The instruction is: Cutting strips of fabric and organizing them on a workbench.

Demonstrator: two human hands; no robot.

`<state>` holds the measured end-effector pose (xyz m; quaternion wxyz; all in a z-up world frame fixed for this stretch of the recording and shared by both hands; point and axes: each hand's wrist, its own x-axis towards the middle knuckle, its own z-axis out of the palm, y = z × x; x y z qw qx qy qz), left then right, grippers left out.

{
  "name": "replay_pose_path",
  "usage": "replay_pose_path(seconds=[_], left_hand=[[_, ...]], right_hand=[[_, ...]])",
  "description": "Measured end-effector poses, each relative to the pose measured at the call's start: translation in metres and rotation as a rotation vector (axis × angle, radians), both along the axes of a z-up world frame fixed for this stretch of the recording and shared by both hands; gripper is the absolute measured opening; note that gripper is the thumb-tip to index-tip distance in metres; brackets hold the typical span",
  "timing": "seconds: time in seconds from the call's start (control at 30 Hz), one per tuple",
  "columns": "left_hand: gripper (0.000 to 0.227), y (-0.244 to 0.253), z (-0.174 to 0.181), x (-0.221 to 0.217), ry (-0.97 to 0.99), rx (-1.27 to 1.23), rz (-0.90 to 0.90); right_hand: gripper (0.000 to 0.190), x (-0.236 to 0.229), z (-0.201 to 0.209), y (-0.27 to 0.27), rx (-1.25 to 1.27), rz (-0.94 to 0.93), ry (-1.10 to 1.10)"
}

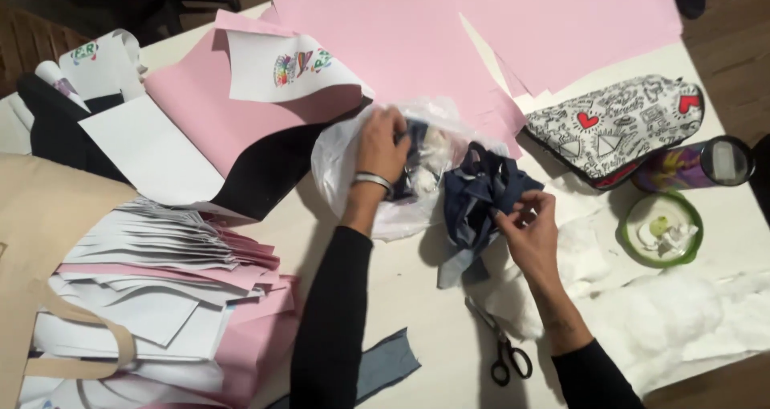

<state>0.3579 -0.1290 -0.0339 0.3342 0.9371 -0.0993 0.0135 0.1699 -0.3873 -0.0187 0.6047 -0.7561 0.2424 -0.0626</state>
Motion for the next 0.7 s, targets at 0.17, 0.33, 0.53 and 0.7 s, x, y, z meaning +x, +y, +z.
replay_pose_path(seconds=[0.17, 0.33, 0.53, 0.7], left_hand=[[0.024, 0.045, 0.106, -0.002, 0.077, -0.522, 0.064], [0.035, 0.060, 0.141, -0.037, 0.247, -1.331, 0.063], [0.039, 0.044, 0.139, -0.089, 0.436, -1.664, 0.067], [0.045, 0.047, 0.139, -0.128, 0.584, -1.771, -0.035]], right_hand=[[0.062, 0.010, -0.012, 0.004, -0.285, 0.096, 0.054], [0.061, 0.021, 0.057, 0.032, -0.659, 0.109, -0.341], [0.060, 0.032, 0.118, 0.072, -0.206, 0.308, -0.504], [0.059, 0.047, 0.125, 0.093, 0.445, 0.674, -0.377]])
